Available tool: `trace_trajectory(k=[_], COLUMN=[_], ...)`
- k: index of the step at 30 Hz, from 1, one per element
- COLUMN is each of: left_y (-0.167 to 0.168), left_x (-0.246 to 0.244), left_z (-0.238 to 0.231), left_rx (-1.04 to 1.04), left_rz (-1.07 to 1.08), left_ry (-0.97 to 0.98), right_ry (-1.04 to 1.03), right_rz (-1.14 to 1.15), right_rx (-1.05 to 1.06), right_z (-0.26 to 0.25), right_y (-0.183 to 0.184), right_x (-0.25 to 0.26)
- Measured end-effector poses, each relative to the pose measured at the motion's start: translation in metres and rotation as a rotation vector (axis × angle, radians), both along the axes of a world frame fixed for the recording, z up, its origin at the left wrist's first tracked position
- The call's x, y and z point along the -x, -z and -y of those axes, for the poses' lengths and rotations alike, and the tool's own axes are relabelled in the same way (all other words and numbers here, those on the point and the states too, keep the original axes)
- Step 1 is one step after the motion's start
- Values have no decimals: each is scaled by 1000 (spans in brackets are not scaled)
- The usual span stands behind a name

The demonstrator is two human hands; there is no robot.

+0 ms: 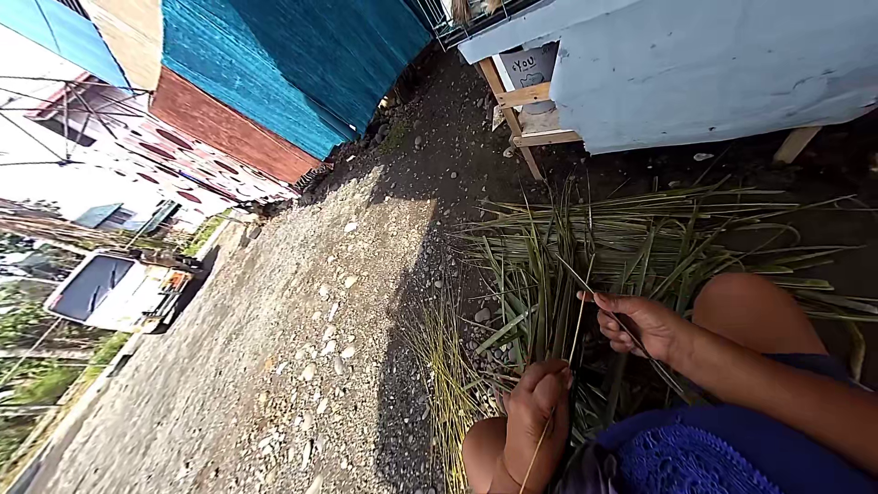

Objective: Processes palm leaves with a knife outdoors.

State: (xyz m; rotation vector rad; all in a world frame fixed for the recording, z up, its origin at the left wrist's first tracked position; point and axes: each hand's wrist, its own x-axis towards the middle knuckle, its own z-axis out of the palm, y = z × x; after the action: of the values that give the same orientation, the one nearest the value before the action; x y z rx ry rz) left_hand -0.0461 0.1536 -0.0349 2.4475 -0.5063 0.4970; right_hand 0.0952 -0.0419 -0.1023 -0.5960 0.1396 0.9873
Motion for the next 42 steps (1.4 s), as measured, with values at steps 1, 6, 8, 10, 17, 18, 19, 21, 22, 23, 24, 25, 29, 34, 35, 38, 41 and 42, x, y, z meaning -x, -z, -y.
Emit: trace_trajectory(k=[1, 6, 8, 10, 17, 18, 19, 21, 22, 23, 24, 25, 29, 34, 35, 38, 41, 42], left_y=[-2, -7, -8, -5, -3, 1, 4, 6, 5, 3, 2, 2, 0, -7, -8, -11, -15, -15], left_x=[5, 26, 30, 33, 44, 42, 40, 30, 24, 19, 15, 11, 4, 6, 8, 15, 19, 20], left_z=[0, 2, 2, 1, -1, -5, -8, -9, -8, -6, -4, -2, 12, 20, 20, 19, 21, 21], left_rx=[5, 66, 77, 89, 248, 356, 494, 765, 863, 931, 971, 998, 1069, 1196, 1220, 1269, 1294, 1301], left_rz=[-3, -13, -14, -17, -66, -90, -119, -174, -195, -214, -229, -244, -347, -430, -437, -458, -489, -495], left_ry=[-7, -61, -81, -103, -186, -222, -258, -367, -426, -469, -487, -484, -454, -473, -467, -465, -496, -505], right_ry=[32, 165, 211, 229, 282, 254, 219, 154, 111, 60, 6, -44, -140, -87, -61, 27, 94, 116], right_rz=[-9, -1, 32, 93, 148, 168, 180, 193, 213, 240, 272, 300, 282, 135, 124, 110, 100, 92], right_rx=[3, 162, 256, 349, 642, 602, 548, 420, 365, 320, 277, 239, 122, 50, 53, 73, 118, 136], right_z=[1, 4, 2, -2, 9, 10, 10, 8, 6, 4, 2, 0, -10, -11, -11, -10, -13, -14], right_y=[1, 9, 15, 19, 50, 44, 37, 23, 16, 10, 5, 0, -11, -15, -15, -11, -8, -6], right_x=[-4, -21, -27, -28, -47, -43, -36, -22, -14, -5, 3, 10, 27, 30, 29, 23, 15, 12])
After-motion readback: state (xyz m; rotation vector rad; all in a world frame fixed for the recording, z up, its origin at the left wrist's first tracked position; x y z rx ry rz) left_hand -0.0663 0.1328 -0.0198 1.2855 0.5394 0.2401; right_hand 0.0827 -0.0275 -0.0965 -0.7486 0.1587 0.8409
